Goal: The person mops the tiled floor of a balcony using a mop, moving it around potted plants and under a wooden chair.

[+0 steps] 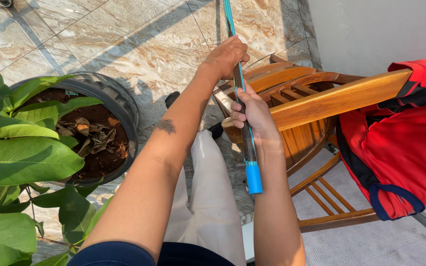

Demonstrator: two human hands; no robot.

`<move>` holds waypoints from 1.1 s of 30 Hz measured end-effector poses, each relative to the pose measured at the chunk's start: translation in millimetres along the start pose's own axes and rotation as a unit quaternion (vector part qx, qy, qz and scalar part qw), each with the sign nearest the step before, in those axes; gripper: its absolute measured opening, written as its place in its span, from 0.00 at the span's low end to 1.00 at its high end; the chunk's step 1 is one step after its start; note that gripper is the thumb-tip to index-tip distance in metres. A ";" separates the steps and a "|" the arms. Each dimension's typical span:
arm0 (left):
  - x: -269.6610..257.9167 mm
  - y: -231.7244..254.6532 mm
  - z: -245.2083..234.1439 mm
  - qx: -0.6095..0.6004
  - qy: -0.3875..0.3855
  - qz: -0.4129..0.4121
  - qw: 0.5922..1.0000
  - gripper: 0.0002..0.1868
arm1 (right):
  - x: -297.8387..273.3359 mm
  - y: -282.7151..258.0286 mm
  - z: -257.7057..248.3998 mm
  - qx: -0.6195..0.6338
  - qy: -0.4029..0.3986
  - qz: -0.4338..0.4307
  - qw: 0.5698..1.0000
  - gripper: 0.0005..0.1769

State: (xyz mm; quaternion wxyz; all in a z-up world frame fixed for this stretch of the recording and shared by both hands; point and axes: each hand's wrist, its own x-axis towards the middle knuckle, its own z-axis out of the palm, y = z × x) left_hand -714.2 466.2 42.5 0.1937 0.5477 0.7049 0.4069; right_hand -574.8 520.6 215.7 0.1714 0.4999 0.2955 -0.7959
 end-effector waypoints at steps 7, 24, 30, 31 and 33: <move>-51.1 51.2 -34.9 -0.114 -0.094 -0.069 0.987 0.28 | -40.5 32.7 25.5 -0.153 0.101 0.017 0.983 0.33; -29.7 13.2 -59.2 -0.125 0.101 -0.214 0.964 0.47 | 3.8 -31.0 31.8 -0.272 0.155 0.047 0.948 0.31; 44.5 -24.8 -14.4 0.093 -0.207 -0.183 0.957 0.16 | 4.9 -56.5 13.3 -0.233 0.092 0.049 0.967 0.31; 64.1 -42.1 -0.8 0.142 -0.209 -0.174 0.952 0.09 | 12.6 -76.4 2.9 -0.217 0.096 0.050 0.970 0.30; 98.3 -77.7 23.0 0.173 -0.146 -0.203 0.953 0.09 | 41.3 -100.7 1.9 -0.225 0.104 0.041 0.968 0.30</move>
